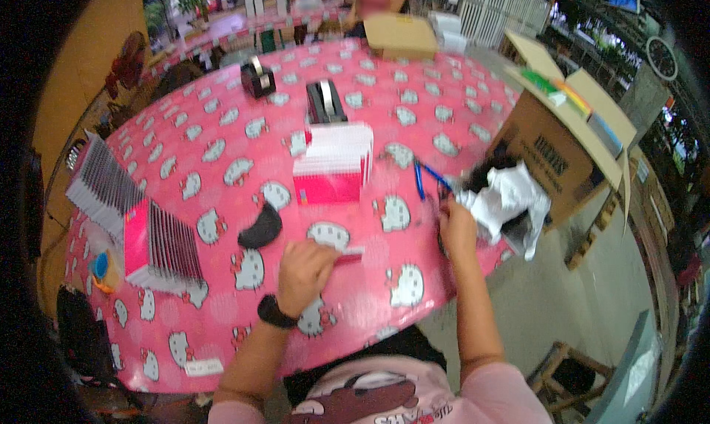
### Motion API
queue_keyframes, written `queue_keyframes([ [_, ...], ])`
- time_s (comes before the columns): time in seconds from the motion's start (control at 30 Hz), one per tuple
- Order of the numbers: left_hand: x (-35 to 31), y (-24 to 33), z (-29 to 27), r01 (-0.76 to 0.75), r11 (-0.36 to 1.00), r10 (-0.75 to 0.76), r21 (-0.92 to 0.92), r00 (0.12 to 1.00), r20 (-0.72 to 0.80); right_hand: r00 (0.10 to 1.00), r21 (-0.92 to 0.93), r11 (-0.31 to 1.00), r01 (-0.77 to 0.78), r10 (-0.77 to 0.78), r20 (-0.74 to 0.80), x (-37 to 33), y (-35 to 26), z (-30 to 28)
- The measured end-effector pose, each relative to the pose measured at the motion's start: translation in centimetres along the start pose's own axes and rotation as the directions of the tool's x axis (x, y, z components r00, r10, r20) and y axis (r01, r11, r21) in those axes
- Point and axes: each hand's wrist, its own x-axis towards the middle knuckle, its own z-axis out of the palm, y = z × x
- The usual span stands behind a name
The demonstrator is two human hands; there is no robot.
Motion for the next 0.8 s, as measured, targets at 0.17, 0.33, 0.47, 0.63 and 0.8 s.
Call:
queue_keyframes([
  [0.17,0.2,0.4,0.2,0.062,0.998,-0.062,-0.024,0.998,-0.019,0.99,0.277,0.952,0.131,-0.143,0.023,-0.8,-1.8,-1.9],
  [0.33,0.4,0.7,-0.6,0.09,0.994,-0.093,0.056,0.994,0.059,0.841,0.677,0.73,-0.089,-0.31,0.444,-3.5,-8.6,-4.4],
  [0.47,0.5,0.5,-0.7,0.071,0.996,-0.075,0.052,0.993,0.091,0.773,0.65,0.738,-0.184,-0.3,0.559,-4.6,-9.6,-3.1],
  [0.63,0.6,0.4,-0.8,0.07,0.996,-0.075,0.048,0.992,0.1,0.811,0.672,0.732,-0.115,-0.321,0.489,-4.4,-9.4,-2.1],
  [0.8,0.5,0.2,-0.7,0.064,0.997,-0.067,0.038,0.994,0.091,0.841,0.725,0.683,0.084,-0.439,0.316,-4.1,-9.2,-1.3],
])
